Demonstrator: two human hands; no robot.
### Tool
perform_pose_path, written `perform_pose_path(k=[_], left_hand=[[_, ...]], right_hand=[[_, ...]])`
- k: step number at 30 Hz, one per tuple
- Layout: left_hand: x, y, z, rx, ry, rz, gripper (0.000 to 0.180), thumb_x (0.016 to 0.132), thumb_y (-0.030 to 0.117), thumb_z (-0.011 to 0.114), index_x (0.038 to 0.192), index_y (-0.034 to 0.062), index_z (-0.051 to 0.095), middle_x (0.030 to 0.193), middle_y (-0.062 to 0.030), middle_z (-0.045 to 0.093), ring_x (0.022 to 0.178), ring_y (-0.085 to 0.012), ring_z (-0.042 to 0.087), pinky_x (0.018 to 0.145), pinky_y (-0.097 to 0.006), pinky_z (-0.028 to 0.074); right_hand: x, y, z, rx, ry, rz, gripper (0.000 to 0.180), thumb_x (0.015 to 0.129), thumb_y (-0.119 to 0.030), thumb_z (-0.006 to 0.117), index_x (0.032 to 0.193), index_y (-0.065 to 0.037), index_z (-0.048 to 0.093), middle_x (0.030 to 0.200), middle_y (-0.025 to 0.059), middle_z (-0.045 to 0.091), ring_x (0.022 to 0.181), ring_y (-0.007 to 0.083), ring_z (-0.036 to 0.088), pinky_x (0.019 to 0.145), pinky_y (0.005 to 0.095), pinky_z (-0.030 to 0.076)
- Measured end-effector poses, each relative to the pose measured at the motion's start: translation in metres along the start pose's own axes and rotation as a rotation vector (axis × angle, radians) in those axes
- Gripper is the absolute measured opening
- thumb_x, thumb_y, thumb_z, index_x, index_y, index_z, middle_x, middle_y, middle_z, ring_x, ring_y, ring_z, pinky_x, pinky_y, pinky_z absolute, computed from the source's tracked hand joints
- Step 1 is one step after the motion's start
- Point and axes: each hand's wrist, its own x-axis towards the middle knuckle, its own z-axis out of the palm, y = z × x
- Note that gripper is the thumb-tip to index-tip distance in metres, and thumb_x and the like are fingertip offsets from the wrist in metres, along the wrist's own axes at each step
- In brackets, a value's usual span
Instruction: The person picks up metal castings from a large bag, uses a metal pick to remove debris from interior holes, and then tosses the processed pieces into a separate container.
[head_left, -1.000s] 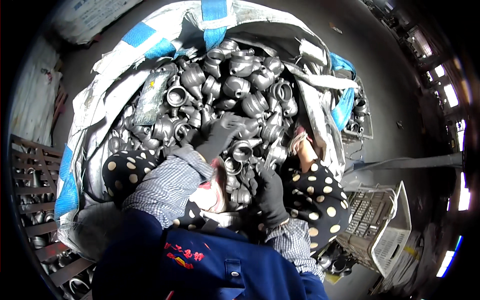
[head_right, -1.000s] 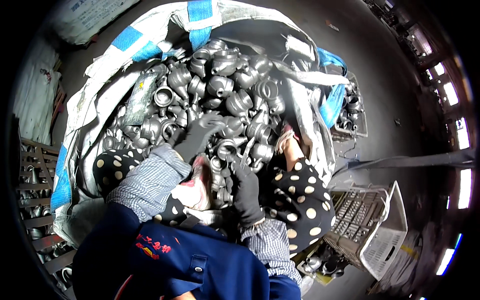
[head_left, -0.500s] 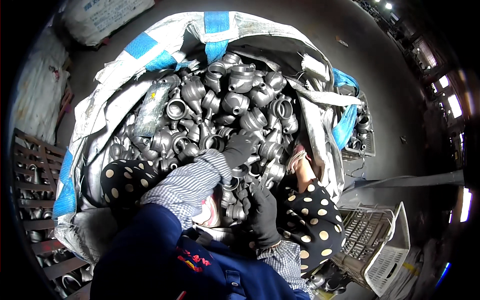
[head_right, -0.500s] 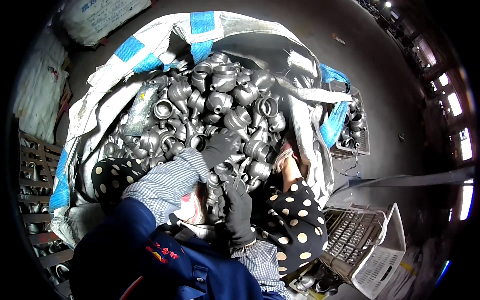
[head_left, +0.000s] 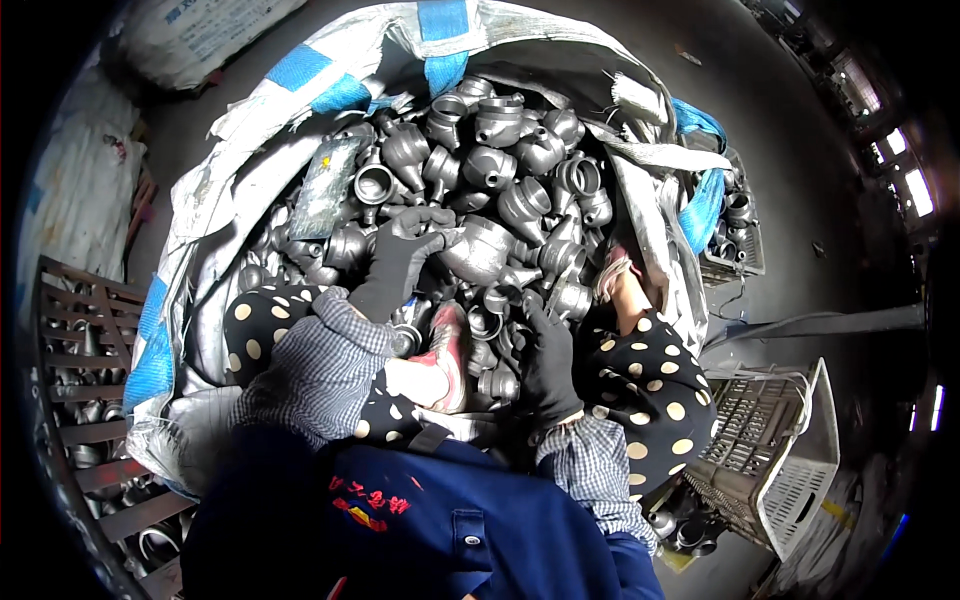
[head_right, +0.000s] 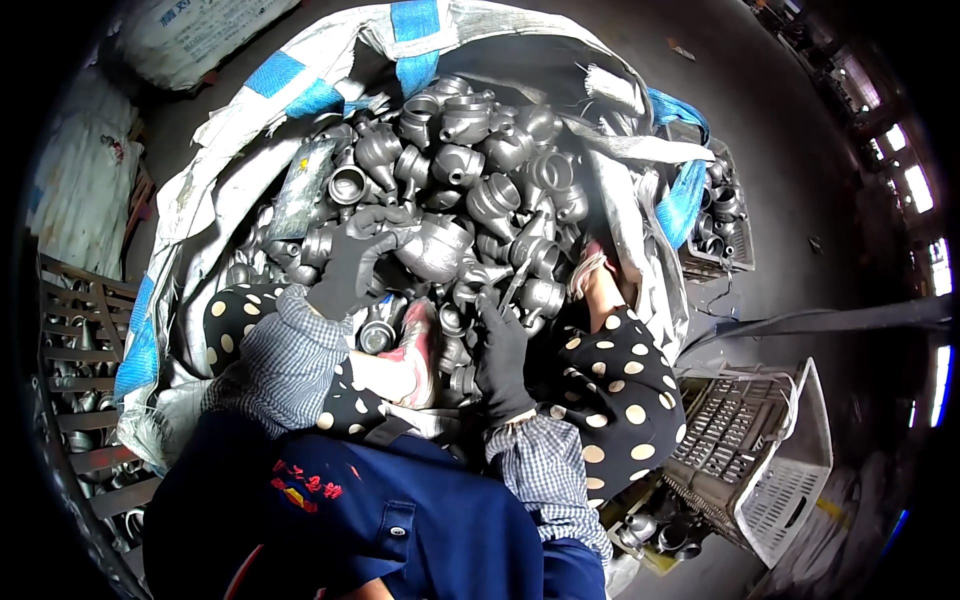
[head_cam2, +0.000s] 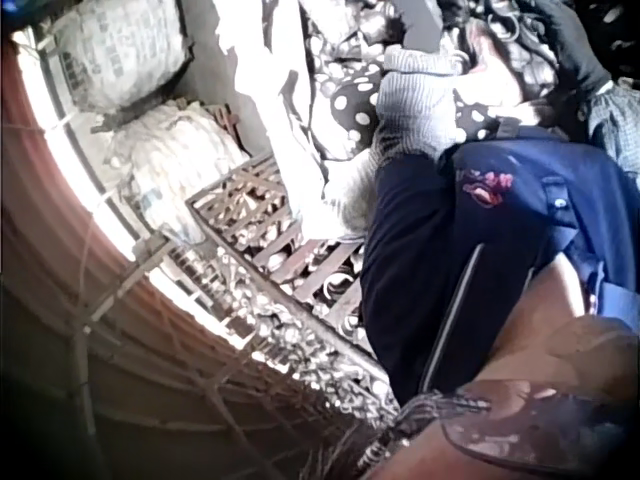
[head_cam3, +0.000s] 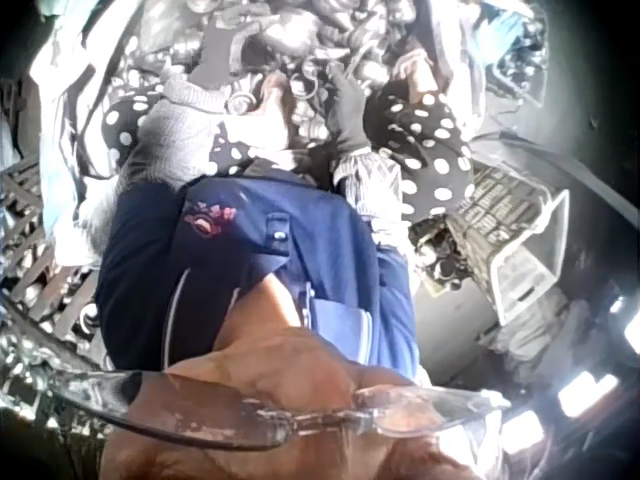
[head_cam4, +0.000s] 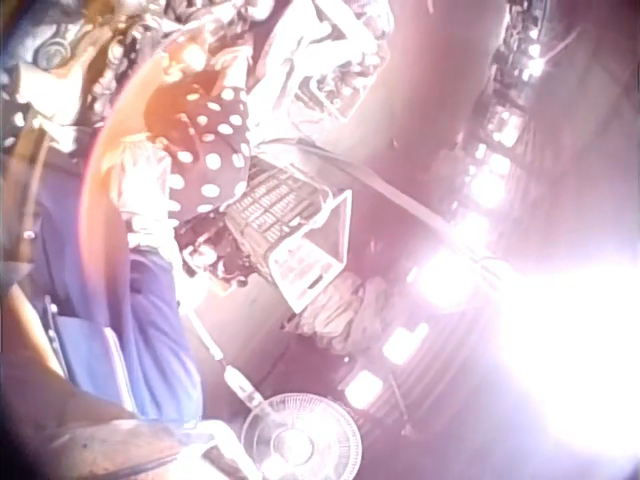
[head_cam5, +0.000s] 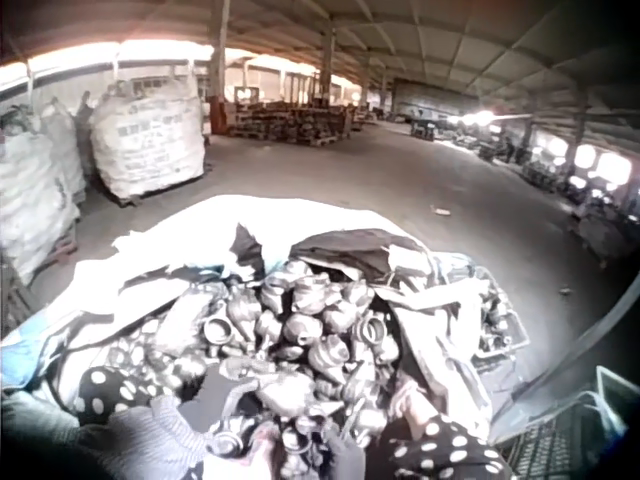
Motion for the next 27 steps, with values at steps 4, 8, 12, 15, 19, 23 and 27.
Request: perform_pose_path(k=[4, 8, 12, 15, 19, 23, 27], left_hand=[[-0.027, 0.012, -0.005, -0.232, -0.012, -0.096, 0.024, 0.088, 0.006, 0.066, 0.111, 0.0076, 0.062, 0.114, -0.0061, 0.064, 0.109, -0.0180, 0.062, 0.093, -0.032, 0.052], [-0.043, 0.019, 0.007, -0.245, -0.025, -0.118, 0.026, 0.087, 0.005, 0.066, 0.113, 0.0034, 0.061, 0.115, -0.0086, 0.065, 0.107, -0.0177, 0.063, 0.091, -0.031, 0.053], [-0.043, 0.019, 0.002, -0.297, -0.115, -0.119, 0.034, 0.085, 0.016, 0.072, 0.115, 0.0036, 0.061, 0.114, -0.0082, 0.065, 0.107, -0.0192, 0.062, 0.093, -0.035, 0.052], [-0.030, 0.016, -0.018, -0.537, -0.266, -0.277, 0.046, 0.091, 0.041, 0.060, 0.120, 0.0052, 0.059, 0.125, -0.0112, 0.061, 0.115, -0.0248, 0.058, 0.100, -0.046, 0.047], [-0.018, -0.031, -0.009, -0.856, -0.446, -0.395, 0.063, 0.092, 0.045, 0.055, 0.137, 0.0027, 0.041, 0.139, -0.0186, 0.046, 0.126, -0.0323, 0.050, 0.103, -0.054, 0.042], [-0.027, -0.032, 0.021, -1.075, -0.615, -0.666, 0.077, 0.093, 0.062, 0.037, 0.148, 0.0095, 0.028, 0.151, -0.0186, 0.032, 0.129, -0.0339, 0.048, 0.094, -0.057, 0.049], [-0.030, -0.060, 0.014, -1.053, -0.494, -0.793, 0.083, 0.088, 0.071, 0.037, 0.148, 0.0138, 0.031, 0.147, -0.0128, 0.042, 0.128, -0.0322, 0.049, 0.090, -0.061, 0.049]], right_hand=[[0.002, -0.002, 0.018, 0.054, 0.010, 0.073, 0.032, 0.099, -0.034, 0.049, 0.115, -0.008, 0.060, 0.082, -0.0024, 0.059, 0.051, 0.0034, 0.042, 0.043, 0.0167, 0.033], [0.021, 0.004, 0.003, 0.256, -0.141, 0.100, 0.032, 0.098, -0.038, 0.051, 0.106, -0.007, 0.058, 0.084, 0.0007, 0.062, 0.058, 0.0049, 0.048, 0.044, 0.0170, 0.034], [0.019, 0.014, -0.007, 0.274, -0.100, 0.065, 0.030, 0.099, -0.036, 0.050, 0.106, -0.008, 0.058, 0.084, 0.0007, 0.063, 0.062, 0.0058, 0.053, 0.047, 0.0175, 0.038], [0.016, 0.004, -0.009, 0.362, -0.317, 0.084, 0.032, 0.100, -0.034, 0.047, 0.112, -0.007, 0.058, 0.087, 0.0025, 0.063, 0.067, 0.0076, 0.058, 0.050, 0.0180, 0.040], [0.006, -0.011, 0.019, 0.081, -0.113, 0.042, 0.027, 0.099, -0.032, 0.047, 0.100, -0.008, 0.059, 0.070, -0.0020, 0.054, 0.053, 0.0067, 0.046, 0.046, 0.0195, 0.035], [0.022, 0.001, 0.004, -0.039, 0.026, 0.005, 0.030, 0.097, -0.038, 0.054, 0.093, -0.009, 0.062, 0.065, -0.0052, 0.051, 0.049, 0.0049, 0.043, 0.044, 0.0201, 0.033], [0.028, 0.009, -0.008, -0.104, 0.063, 0.048, 0.028, 0.098, -0.035, 0.052, 0.096, -0.009, 0.062, 0.077, -0.0039, 0.056, 0.063, 0.0050, 0.050, 0.055, 0.0203, 0.042]])
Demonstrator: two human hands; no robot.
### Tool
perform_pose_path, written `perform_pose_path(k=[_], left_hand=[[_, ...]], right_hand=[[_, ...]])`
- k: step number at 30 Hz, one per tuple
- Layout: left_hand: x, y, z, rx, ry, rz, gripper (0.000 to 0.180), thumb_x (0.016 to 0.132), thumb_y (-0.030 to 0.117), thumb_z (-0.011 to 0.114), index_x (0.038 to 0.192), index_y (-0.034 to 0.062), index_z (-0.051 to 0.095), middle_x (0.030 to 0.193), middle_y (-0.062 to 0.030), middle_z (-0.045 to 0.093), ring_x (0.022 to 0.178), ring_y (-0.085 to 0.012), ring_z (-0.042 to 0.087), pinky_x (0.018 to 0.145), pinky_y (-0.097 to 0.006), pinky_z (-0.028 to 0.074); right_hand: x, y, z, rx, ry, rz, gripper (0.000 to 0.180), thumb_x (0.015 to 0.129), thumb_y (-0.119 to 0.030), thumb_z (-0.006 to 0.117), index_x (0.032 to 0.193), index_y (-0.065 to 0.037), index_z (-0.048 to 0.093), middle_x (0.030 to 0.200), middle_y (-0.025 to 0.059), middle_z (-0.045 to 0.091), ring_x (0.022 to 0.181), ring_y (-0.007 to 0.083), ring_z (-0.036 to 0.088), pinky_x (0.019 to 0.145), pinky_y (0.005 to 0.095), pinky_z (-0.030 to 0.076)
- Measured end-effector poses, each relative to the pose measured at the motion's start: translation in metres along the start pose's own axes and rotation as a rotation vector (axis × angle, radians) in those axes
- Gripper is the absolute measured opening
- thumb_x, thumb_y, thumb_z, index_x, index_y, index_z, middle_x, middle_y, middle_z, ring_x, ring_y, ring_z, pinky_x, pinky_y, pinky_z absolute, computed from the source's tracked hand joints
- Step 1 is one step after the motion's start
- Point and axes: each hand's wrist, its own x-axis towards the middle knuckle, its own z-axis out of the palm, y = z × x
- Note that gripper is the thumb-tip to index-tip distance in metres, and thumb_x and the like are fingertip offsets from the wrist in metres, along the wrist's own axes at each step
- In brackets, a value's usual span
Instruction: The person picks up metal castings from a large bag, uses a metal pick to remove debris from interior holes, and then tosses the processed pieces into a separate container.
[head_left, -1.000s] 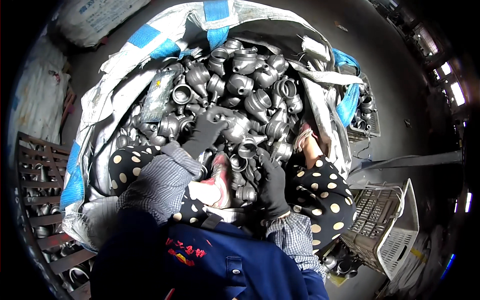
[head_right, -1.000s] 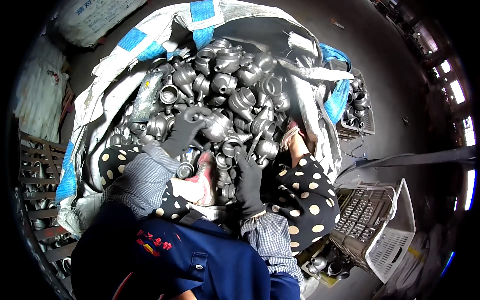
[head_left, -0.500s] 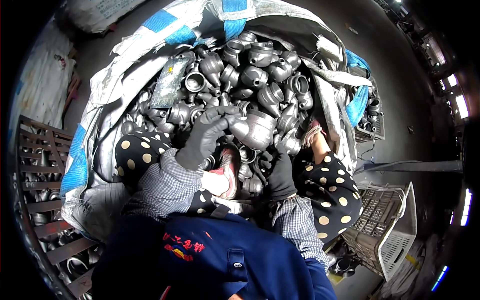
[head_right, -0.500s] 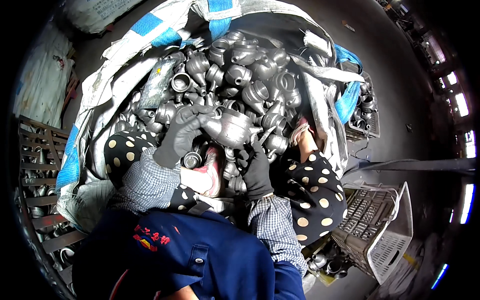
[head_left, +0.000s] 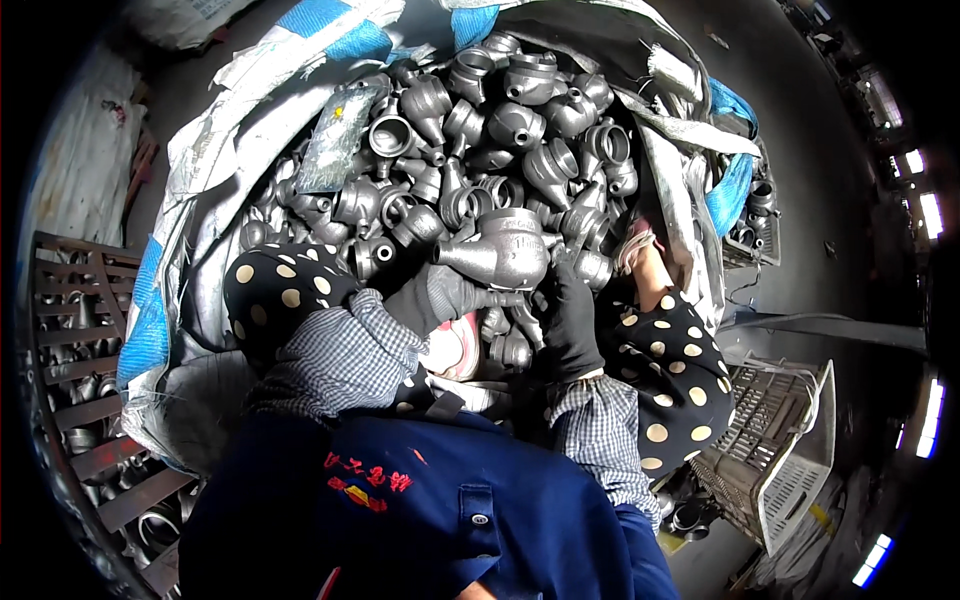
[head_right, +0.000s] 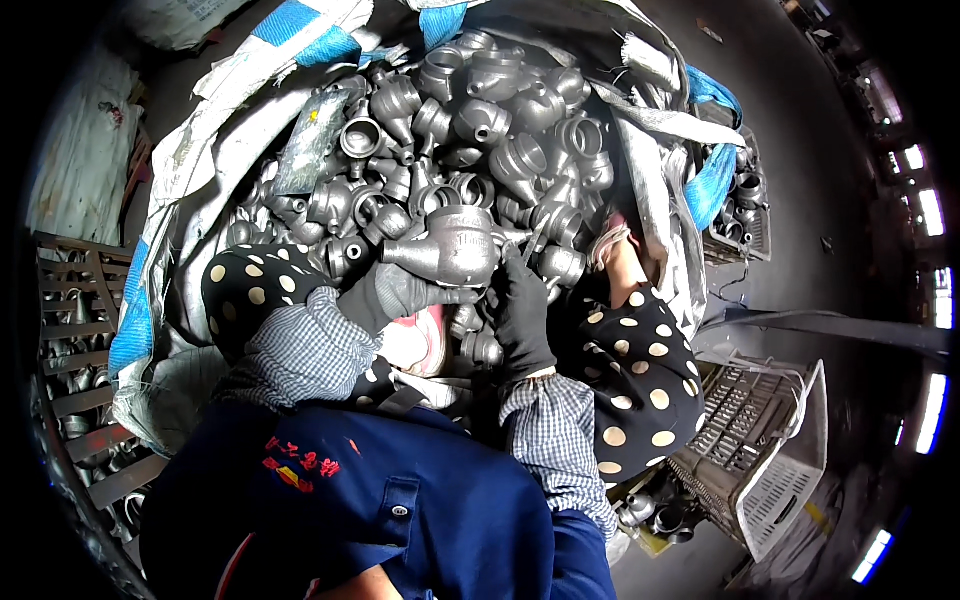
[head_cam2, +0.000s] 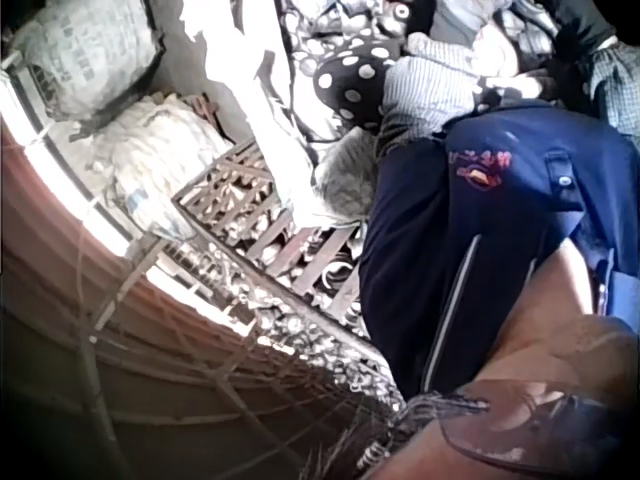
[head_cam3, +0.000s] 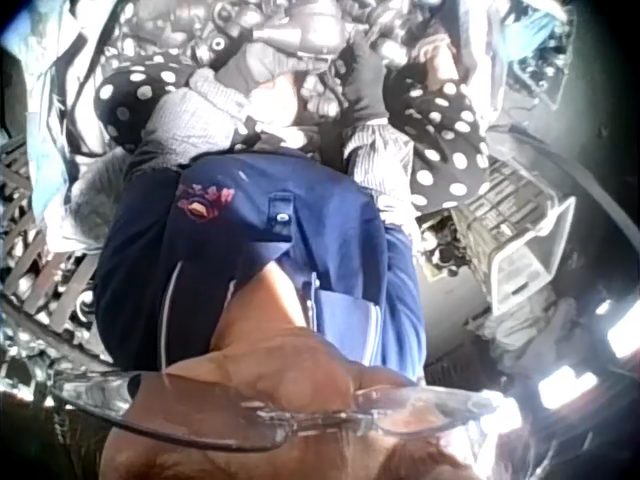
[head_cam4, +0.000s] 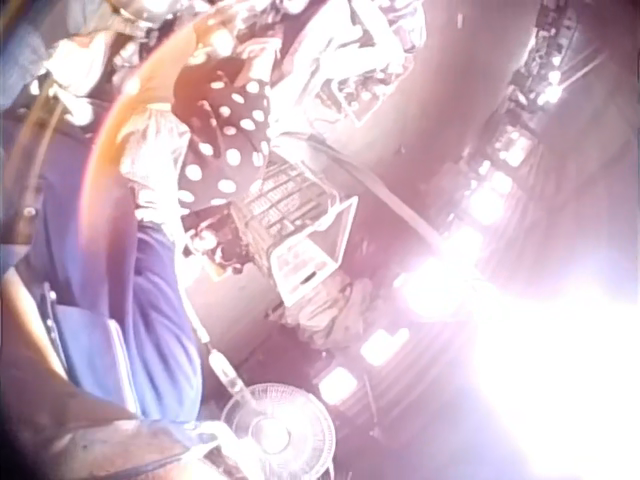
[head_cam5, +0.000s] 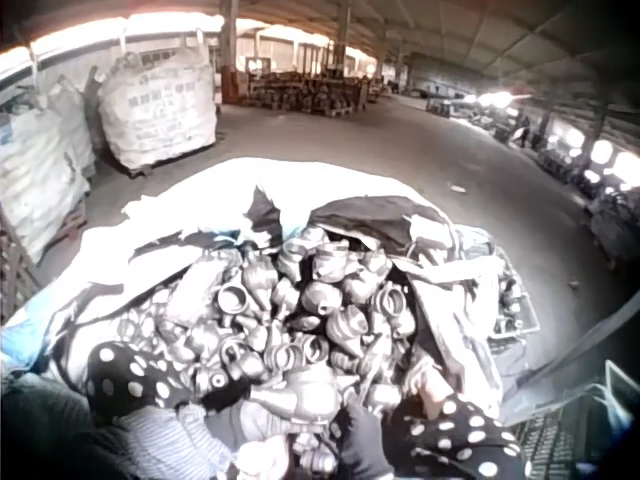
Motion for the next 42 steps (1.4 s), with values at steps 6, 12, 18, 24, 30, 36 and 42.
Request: perform_pose_path(k=[6, 12, 18, 24, 30, 36, 42], left_hand=[[0.003, 0.007, 0.017, 0.025, -0.216, 0.173, 0.070, 0.093, 0.058, 0.046, 0.140, 0.0057, 0.041, 0.135, -0.0137, 0.053, 0.112, -0.0297, 0.061, 0.089, -0.044, 0.054], [-0.017, 0.005, 0.018, 0.121, -0.043, 0.250, 0.067, 0.094, 0.055, 0.046, 0.139, 0.0050, 0.042, 0.132, -0.0135, 0.055, 0.110, -0.0283, 0.062, 0.088, -0.043, 0.054], [-0.018, -0.001, 0.017, 0.172, 0.055, 0.293, 0.064, 0.095, 0.052, 0.047, 0.137, 0.0043, 0.044, 0.129, -0.0132, 0.056, 0.109, -0.0269, 0.062, 0.087, -0.042, 0.054], [-0.015, -0.001, 0.017, 0.224, 0.145, 0.371, 0.061, 0.096, 0.050, 0.047, 0.135, 0.0035, 0.046, 0.127, -0.0129, 0.057, 0.107, -0.0256, 0.063, 0.086, -0.041, 0.054], [-0.028, 0.009, 0.018, 0.395, 0.319, 0.509, 0.058, 0.096, 0.047, 0.047, 0.133, 0.0028, 0.047, 0.124, -0.0126, 0.058, 0.106, -0.0242, 0.063, 0.086, -0.040, 0.055], [-0.040, 0.013, 0.023, 0.632, 0.488, 0.578, 0.055, 0.097, 0.045, 0.047, 0.131, 0.0021, 0.049, 0.122, -0.0124, 0.060, 0.104, -0.0228, 0.064, 0.085, -0.039, 0.055], [-0.043, 0.014, 0.025, 0.730, 0.555, 0.596, 0.052, 0.098, 0.042, 0.047, 0.130, 0.0014, 0.050, 0.119, -0.0121, 0.061, 0.103, -0.0214, 0.064, 0.084, -0.037, 0.055]], right_hand=[[-0.007, 0.004, 0.015, 0.049, 0.048, 0.028, 0.037, 0.097, -0.043, 0.053, 0.095, -0.007, 0.062, 0.073, -0.0026, 0.057, 0.064, 0.0050, 0.054, 0.054, 0.0184, 0.044], [-0.010, 0.002, 0.022, 0.057, 0.087, 0.101, 0.041, 0.097, -0.046, 0.051, 0.099, -0.007, 0.064, 0.076, -0.0020, 0.060, 0.066, 0.0051, 0.056, 0.057, 0.0187, 0.045], [-0.022, -0.007, 0.018, -0.165, 0.040, -0.072, 0.035, 0.097, -0.039, 0.055, 0.097, -0.006, 0.065, 0.074, -0.0027, 0.059, 0.065, 0.0061, 0.053, 0.055, 0.0208, 0.041], [-0.038, -0.014, 0.009, -0.460, -0.015, -0.436, 0.038, 0.099, -0.020, 0.052, 0.129, 0.002, 0.052, 0.097, 0.0022, 0.063, 0.080, 0.0060, 0.053, 0.069, 0.0208, 0.043], [-0.059, -0.010, 0.026, -0.762, -0.135, -0.645, 0.040, 0.095, -0.008, 0.055, 0.134, 0.000, 0.053, 0.105, 0.0086, 0.063, 0.092, 0.0120, 0.057, 0.082, 0.0268, 0.046], [-0.059, -0.006, 0.027, -0.983, -0.088, -0.898, 0.048, 0.085, 0.000, 0.062, 0.131, -0.011, 0.058, 0.089, 0.0121, 0.058, 0.075, 0.0211, 0.058, 0.069, 0.0292, 0.048], [-0.065, -0.011, 0.029, -1.155, -0.035, -0.932, 0.064, 0.072, 0.004, 0.066, 0.131, -0.018, 0.059, 0.090, 0.0110, 0.059, 0.077, 0.0259, 0.061, 0.068, 0.0324, 0.050]])
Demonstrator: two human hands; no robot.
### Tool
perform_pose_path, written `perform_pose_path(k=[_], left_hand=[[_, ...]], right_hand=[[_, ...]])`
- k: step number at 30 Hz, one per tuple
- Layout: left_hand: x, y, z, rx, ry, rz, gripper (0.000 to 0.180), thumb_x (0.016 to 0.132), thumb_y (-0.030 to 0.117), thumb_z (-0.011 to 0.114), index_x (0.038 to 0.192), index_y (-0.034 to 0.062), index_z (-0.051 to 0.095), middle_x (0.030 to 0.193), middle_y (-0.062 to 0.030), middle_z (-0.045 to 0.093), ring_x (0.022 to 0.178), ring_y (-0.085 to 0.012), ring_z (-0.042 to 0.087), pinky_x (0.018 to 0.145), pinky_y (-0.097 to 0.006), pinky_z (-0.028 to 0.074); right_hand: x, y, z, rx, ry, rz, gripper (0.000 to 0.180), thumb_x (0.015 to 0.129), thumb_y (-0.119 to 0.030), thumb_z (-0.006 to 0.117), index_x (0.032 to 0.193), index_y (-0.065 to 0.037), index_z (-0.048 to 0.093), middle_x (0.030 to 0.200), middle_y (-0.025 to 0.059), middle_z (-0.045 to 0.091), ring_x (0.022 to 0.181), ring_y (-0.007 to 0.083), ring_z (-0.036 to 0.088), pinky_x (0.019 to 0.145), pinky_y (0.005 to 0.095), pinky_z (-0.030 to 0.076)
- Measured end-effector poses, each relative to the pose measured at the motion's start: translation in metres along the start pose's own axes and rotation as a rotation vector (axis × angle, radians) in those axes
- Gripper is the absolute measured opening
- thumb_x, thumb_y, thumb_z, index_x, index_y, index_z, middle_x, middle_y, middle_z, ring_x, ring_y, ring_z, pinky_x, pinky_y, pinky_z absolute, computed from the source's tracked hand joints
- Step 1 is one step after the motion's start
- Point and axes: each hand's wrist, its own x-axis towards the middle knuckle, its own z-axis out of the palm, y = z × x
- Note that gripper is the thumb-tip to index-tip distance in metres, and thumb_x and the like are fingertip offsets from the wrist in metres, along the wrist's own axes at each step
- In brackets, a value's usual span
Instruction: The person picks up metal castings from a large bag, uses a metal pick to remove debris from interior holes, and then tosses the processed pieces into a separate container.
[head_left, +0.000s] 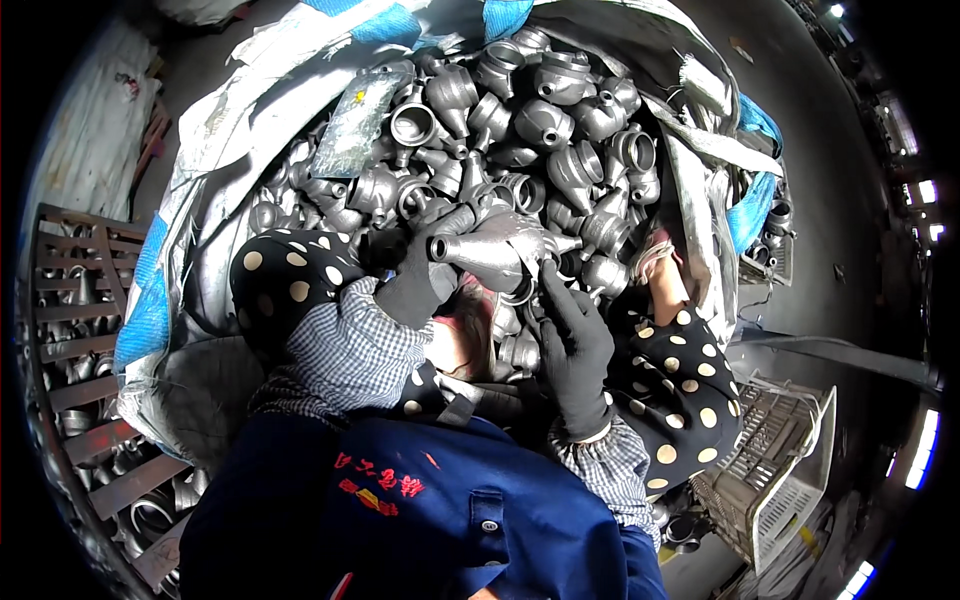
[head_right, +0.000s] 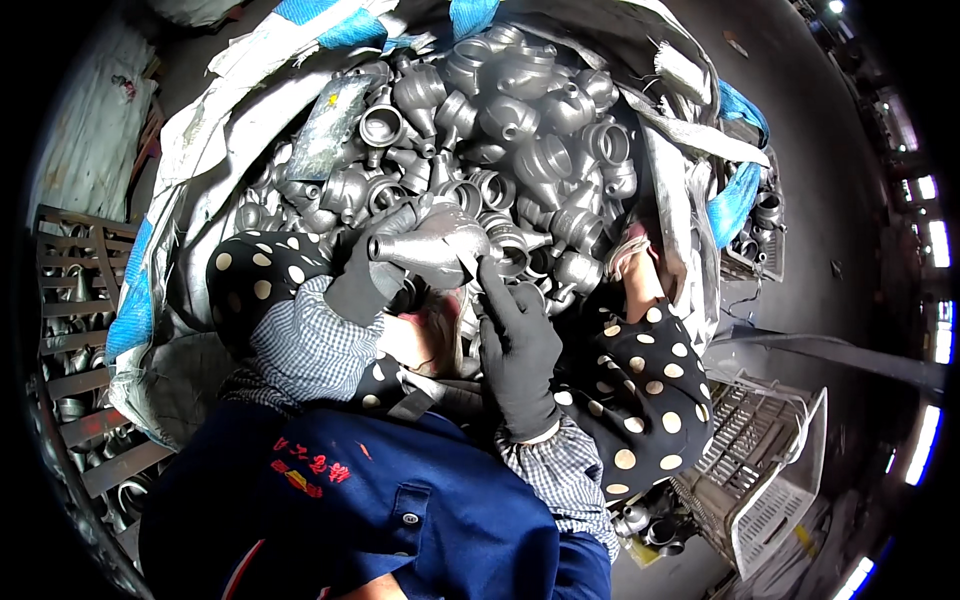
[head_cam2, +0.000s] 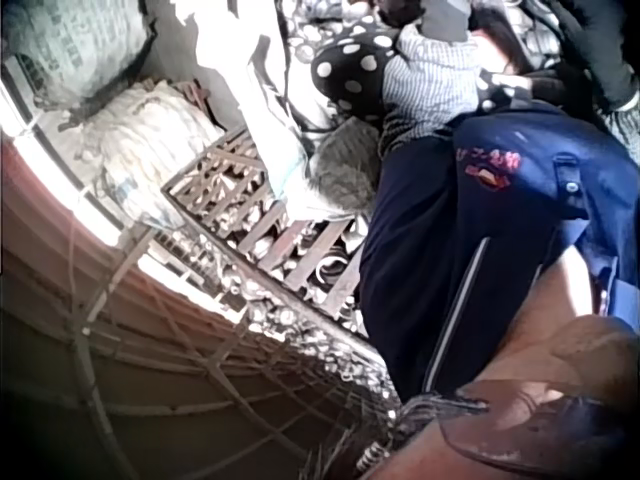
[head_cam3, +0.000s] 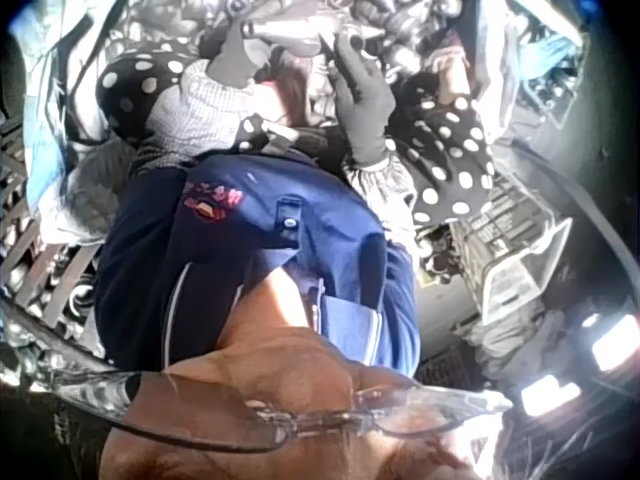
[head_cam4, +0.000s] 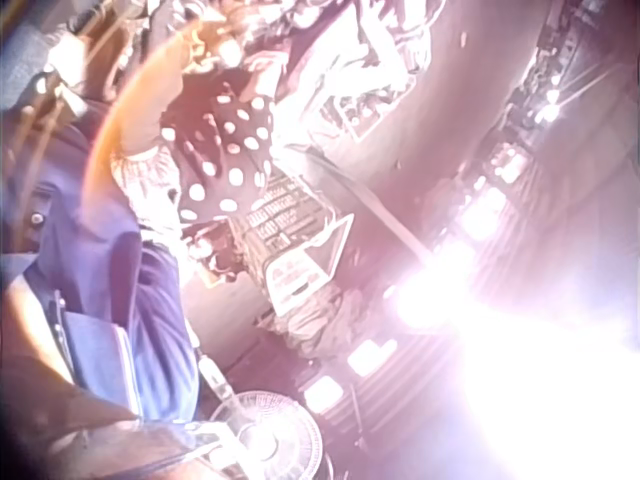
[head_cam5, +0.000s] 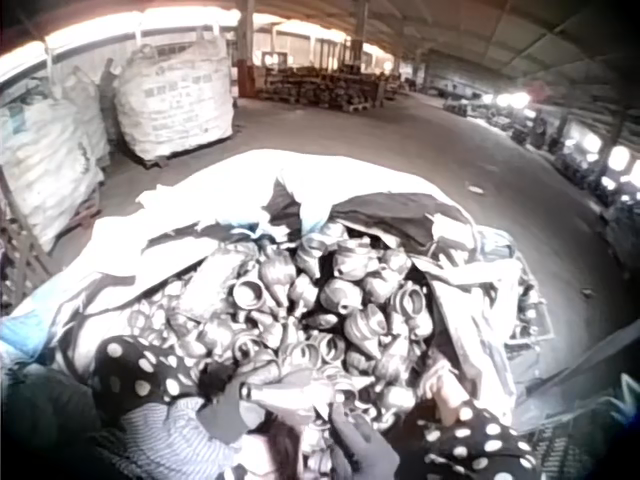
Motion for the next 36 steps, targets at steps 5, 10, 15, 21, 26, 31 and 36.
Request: perform_pose_path(k=[5, 10, 15, 21, 26, 31, 36], left_hand=[[-0.002, 0.000, -0.001, 0.051, 0.026, 0.014, 0.049, 0.098, 0.040, 0.047, 0.128, 0.0008, 0.051, 0.117, -0.0119, 0.062, 0.102, -0.0203, 0.065, 0.083, -0.036, 0.055], [-0.003, 0.002, 0.000, 0.095, 0.043, 0.026, 0.047, 0.099, 0.038, 0.047, 0.127, 0.0002, 0.053, 0.115, -0.0116, 0.063, 0.100, -0.0191, 0.065, 0.082, -0.035, 0.055], [-0.001, 0.002, 0.000, 0.131, 0.067, 0.024, 0.045, 0.100, 0.036, 0.047, 0.125, -0.0004, 0.054, 0.112, -0.0114, 0.064, 0.099, -0.0180, 0.065, 0.081, -0.034, 0.056], [0.001, 0.000, 0.001, 0.002, 0.112, 0.032, 0.034, 0.100, 0.026, 0.047, 0.118, -0.0002, 0.059, 0.106, -0.0084, 0.065, 0.095, -0.0136, 0.065, 0.079, -0.029, 0.054], [-0.002, -0.001, 0.002, -0.117, 0.131, 0.055, 0.031, 0.100, 0.022, 0.046, 0.115, -0.0008, 0.061, 0.100, -0.0065, 0.065, 0.090, -0.0134, 0.066, 0.078, -0.027, 0.054], [-0.003, 0.006, 0.006, 0.126, 0.084, 0.130, 0.031, 0.100, 0.022, 0.045, 0.115, -0.0013, 0.061, 0.100, -0.0069, 0.065, 0.090, -0.0136, 0.067, 0.078, -0.026, 0.055], [-0.003, 0.011, 0.009, 0.358, 0.059, 0.208, 0.032, 0.101, 0.022, 0.044, 0.114, -0.0018, 0.061, 0.100, -0.0074, 0.065, 0.089, -0.0138, 0.067, 0.077, -0.026, 0.055]], right_hand=[[-0.001, -0.001, -0.006, -0.145, -0.041, 0.092, 0.063, 0.073, 0.005, 0.064, 0.131, -0.019, 0.059, 0.091, 0.0111, 0.062, 0.077, 0.0248, 0.063, 0.068, 0.0311, 0.050], [-0.001, 0.006, -0.003, 0.052, 0.016, 0.099, 0.053, 0.079, 0.007, 0.060, 0.128, -0.015, 0.062, 0.086, 0.0132, 0.063, 0.072, 0.0213, 0.062, 0.069, 0.0282, 0.049], [-0.003, 0.005, 0.001, -0.002, 0.019, 0.099, 0.054, 0.078, 0.007, 0.061, 0.128, -0.016, 0.062, 0.087, 0.0129, 0.064, 0.072, 0.0221, 0.062, 0.070, 0.0292, 0.050], [-0.003, -0.005, 0.000, -0.175, -0.021, 0.076, 0.060, 0.077, 0.003, 0.066, 0.131, -0.022, 0.060, 0.086, 0.0124, 0.064, 0.073, 0.0261, 0.063, 0.069, 0.0321, 0.050], [-0.002, -0.010, -0.003, -0.340, -0.093, 0.091, 0.063, 0.075, 0.003, 0.067, 0.132, -0.024, 0.058, 0.092, 0.0119, 0.066, 0.078, 0.0291, 0.065, 0.070, 0.0339, 0.051], [-0.004, 0.000, -0.006, -0.161, -0.132, 0.054, 0.053, 0.075, -0.004, 0.067, 0.126, -0.019, 0.062, 0.084, 0.0124, 0.061, 0.074, 0.0299, 0.063, 0.065, 0.0348, 0.051], [0.002, 0.007, -0.007, 0.255, -0.084, 0.240, 0.038, 0.086, 0.000, 0.060, 0.123, -0.003, 0.062, 0.107, 0.0155, 0.066, 0.095, 0.0217, 0.064, 0.083, 0.0295, 0.048]])
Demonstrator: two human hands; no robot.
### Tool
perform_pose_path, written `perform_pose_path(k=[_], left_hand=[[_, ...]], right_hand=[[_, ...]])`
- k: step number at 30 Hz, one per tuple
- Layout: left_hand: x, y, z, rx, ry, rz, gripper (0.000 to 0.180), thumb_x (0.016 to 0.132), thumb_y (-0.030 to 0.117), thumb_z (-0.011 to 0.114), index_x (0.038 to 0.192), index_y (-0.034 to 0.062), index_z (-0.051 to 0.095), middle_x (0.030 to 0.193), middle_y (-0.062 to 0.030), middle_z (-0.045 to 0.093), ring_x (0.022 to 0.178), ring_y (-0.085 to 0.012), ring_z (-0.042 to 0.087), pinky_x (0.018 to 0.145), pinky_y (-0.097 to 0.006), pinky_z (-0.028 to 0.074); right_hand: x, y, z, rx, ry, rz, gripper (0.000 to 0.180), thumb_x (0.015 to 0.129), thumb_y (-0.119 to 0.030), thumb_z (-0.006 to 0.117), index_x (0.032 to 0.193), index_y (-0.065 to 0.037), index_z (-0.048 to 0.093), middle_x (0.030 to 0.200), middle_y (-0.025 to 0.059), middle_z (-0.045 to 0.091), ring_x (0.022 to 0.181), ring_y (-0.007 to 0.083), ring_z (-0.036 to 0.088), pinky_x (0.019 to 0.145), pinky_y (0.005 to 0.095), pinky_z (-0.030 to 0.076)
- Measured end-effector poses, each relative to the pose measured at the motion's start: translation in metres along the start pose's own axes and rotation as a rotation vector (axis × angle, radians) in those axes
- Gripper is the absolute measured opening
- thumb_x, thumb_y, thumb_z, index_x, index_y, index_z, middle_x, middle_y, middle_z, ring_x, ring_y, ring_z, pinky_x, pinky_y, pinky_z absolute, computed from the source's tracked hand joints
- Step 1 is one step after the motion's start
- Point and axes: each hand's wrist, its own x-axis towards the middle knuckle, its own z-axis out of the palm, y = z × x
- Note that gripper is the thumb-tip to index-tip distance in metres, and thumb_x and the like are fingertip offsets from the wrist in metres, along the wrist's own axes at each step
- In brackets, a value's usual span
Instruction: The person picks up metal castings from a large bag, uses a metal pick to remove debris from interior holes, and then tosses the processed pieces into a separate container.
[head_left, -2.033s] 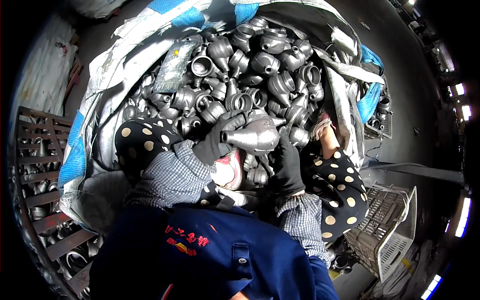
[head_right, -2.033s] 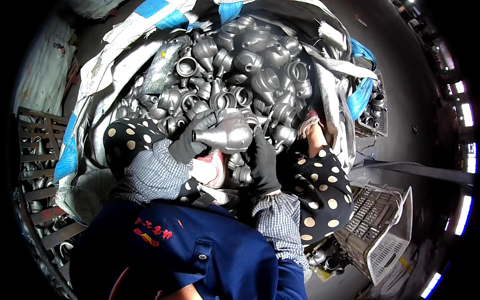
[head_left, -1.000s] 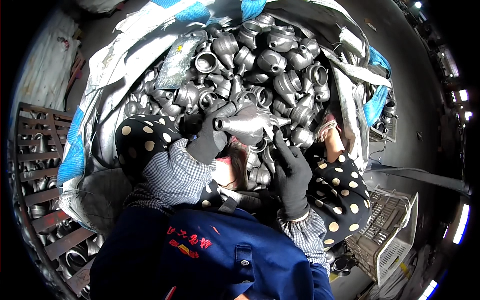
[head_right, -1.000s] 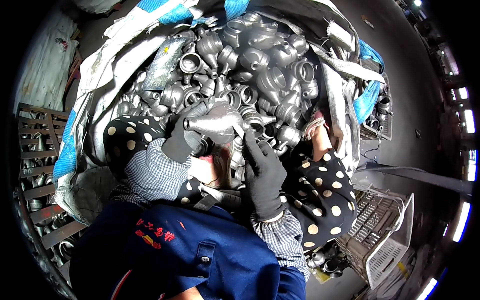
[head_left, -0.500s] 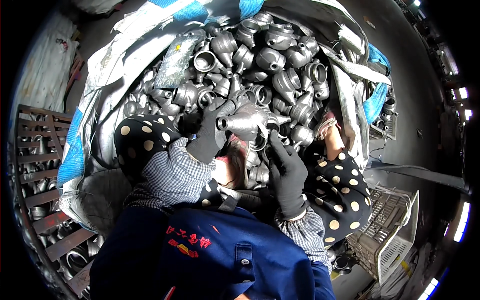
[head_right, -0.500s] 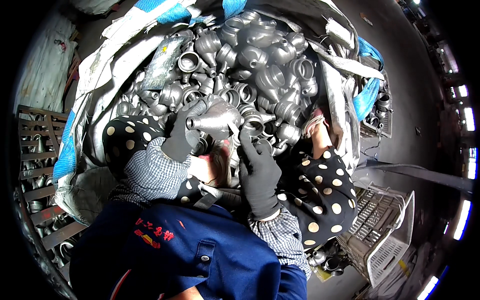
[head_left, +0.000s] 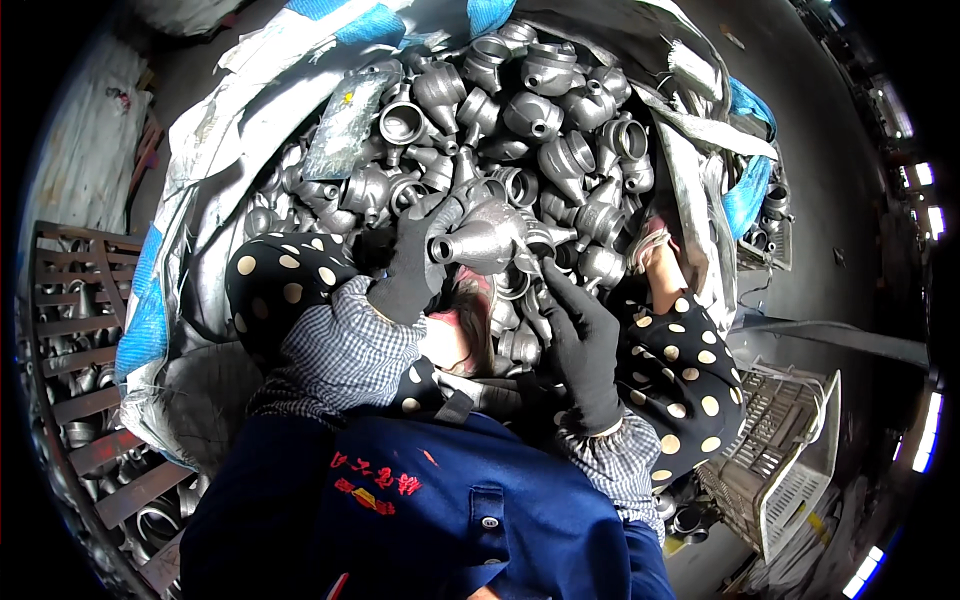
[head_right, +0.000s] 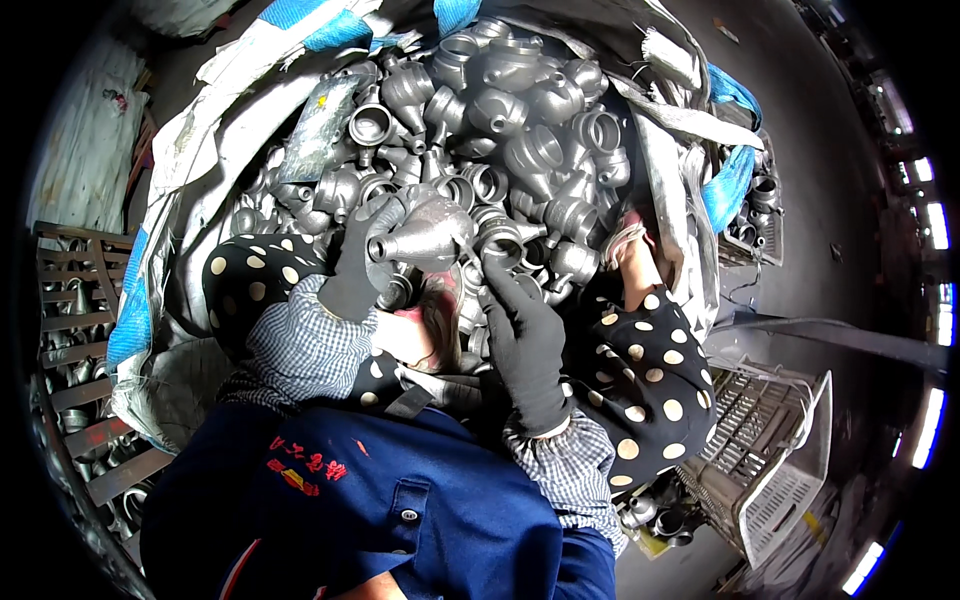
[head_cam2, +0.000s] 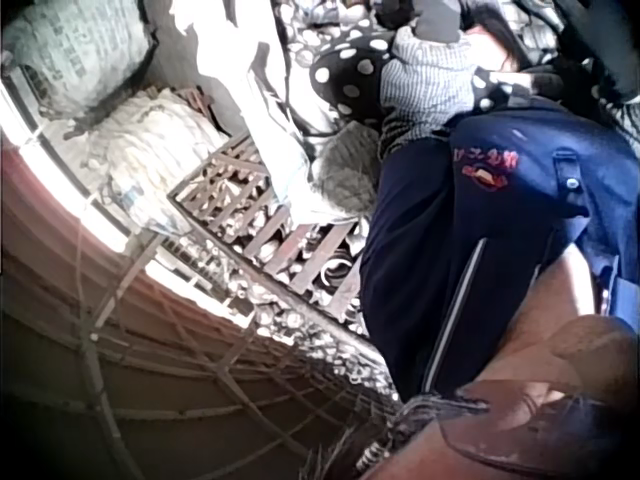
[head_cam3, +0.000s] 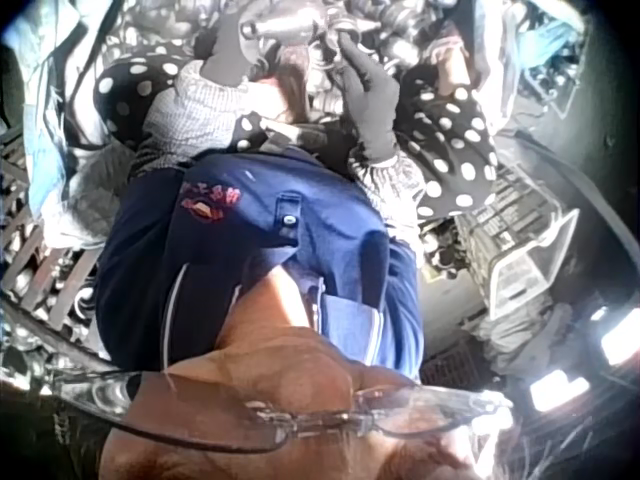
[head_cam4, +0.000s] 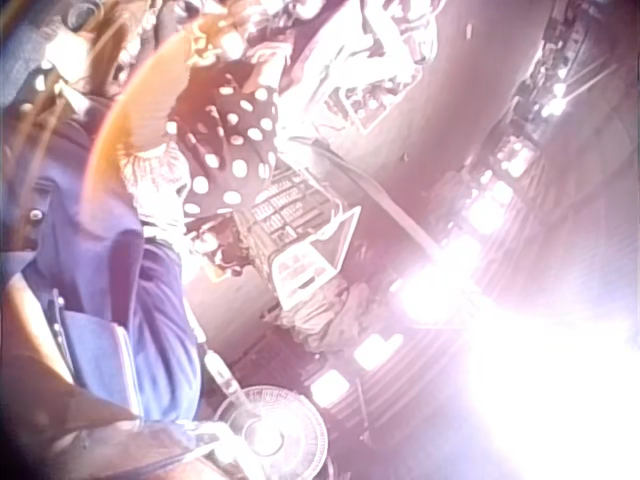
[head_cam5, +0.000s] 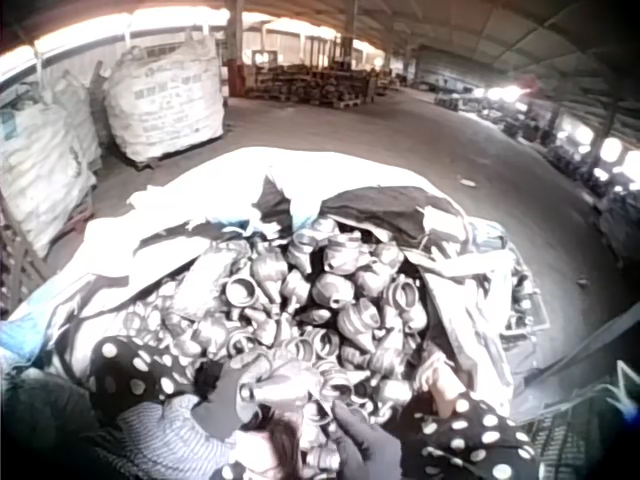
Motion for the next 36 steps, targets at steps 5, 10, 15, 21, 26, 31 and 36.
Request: perform_pose_path(k=[5, 10, 15, 21, 26, 31, 36], left_hand=[[0.000, -0.001, 0.001, -0.079, 0.003, -0.016, 0.033, 0.101, 0.022, 0.043, 0.114, -0.0027, 0.060, 0.099, -0.0082, 0.065, 0.090, -0.0138, 0.067, 0.077, -0.026, 0.055], [-0.002, -0.002, -0.003, -0.157, -0.001, -0.048, 0.033, 0.102, 0.021, 0.041, 0.115, -0.0039, 0.059, 0.100, -0.0082, 0.065, 0.091, -0.0136, 0.067, 0.078, -0.025, 0.056], [-0.006, -0.002, 0.005, 0.085, 0.003, 0.128, 0.032, 0.102, 0.018, 0.041, 0.117, -0.0044, 0.059, 0.102, -0.0088, 0.065, 0.092, -0.0138, 0.066, 0.078, -0.025, 0.055], [-0.003, -0.011, 0.002, 0.102, 0.000, 0.123, 0.031, 0.102, 0.017, 0.042, 0.118, -0.0041, 0.058, 0.103, -0.0094, 0.065, 0.094, -0.0144, 0.066, 0.079, -0.026, 0.056], [-0.001, -0.001, 0.007, -0.261, 0.022, -0.062, 0.031, 0.102, 0.016, 0.042, 0.117, -0.0040, 0.059, 0.103, -0.0093, 0.065, 0.095, -0.0148, 0.066, 0.079, -0.026, 0.056], [-0.001, 0.004, 0.010, -0.488, 0.085, -0.183, 0.030, 0.102, 0.016, 0.042, 0.117, -0.0040, 0.059, 0.103, -0.0092, 0.065, 0.096, -0.0152, 0.066, 0.080, -0.027, 0.056], [0.000, -0.009, 0.006, -0.560, 0.116, -0.247, 0.030, 0.101, 0.015, 0.042, 0.115, -0.0037, 0.060, 0.101, -0.0091, 0.065, 0.094, -0.0157, 0.066, 0.080, -0.028, 0.055]], right_hand=[[-0.002, 0.014, 0.007, -0.140, 0.050, -0.147, 0.042, 0.081, -0.002, 0.061, 0.123, -0.011, 0.064, 0.092, 0.0182, 0.064, 0.074, 0.0302, 0.063, 0.069, 0.0326, 0.050], [-0.003, 0.014, 0.007, -0.063, -0.029, -0.098, 0.046, 0.080, -0.002, 0.062, 0.125, -0.014, 0.063, 0.092, 0.0177, 0.062, 0.079, 0.0312, 0.062, 0.068, 0.0352, 0.050], [0.000, 0.014, 0.005, -0.151, 0.043, -0.138, 0.047, 0.080, -0.002, 0.063, 0.125, -0.017, 0.063, 0.088, 0.0154, 0.061, 0.075, 0.0314, 0.062, 0.066, 0.0362, 0.049], [-0.002, -0.001, 0.000, -0.213, -0.082, -0.080, 0.045, 0.083, -0.005, 0.063, 0.127, -0.016, 0.061, 0.091, 0.0147, 0.065, 0.081, 0.0261, 0.065, 0.071, 0.0320, 0.051], [-0.002, 0.007, 0.007, 0.254, -0.102, 0.082, 0.040, 0.089, -0.005, 0.060, 0.129, -0.009, 0.059, 0.111, 0.0195, 0.066, 0.094, 0.0188, 0.067, 0.081, 0.0267, 0.049], [-0.003, 0.004, 0.016, 0.101, -0.018, -0.061, 0.041, 0.089, -0.004, 0.060, 0.130, -0.010, 0.059, 0.100, 0.0191, 0.067, 0.085, 0.0223, 0.066, 0.077, 0.0295, 0.050], [-0.009, 0.001, 0.021, -0.178, -0.014, -0.174, 0.054, 0.082, -0.003, 0.064, 0.134, -0.016, 0.055, 0.085, 0.0159, 0.062, 0.070, 0.0290, 0.061, 0.063, 0.0357, 0.048]])
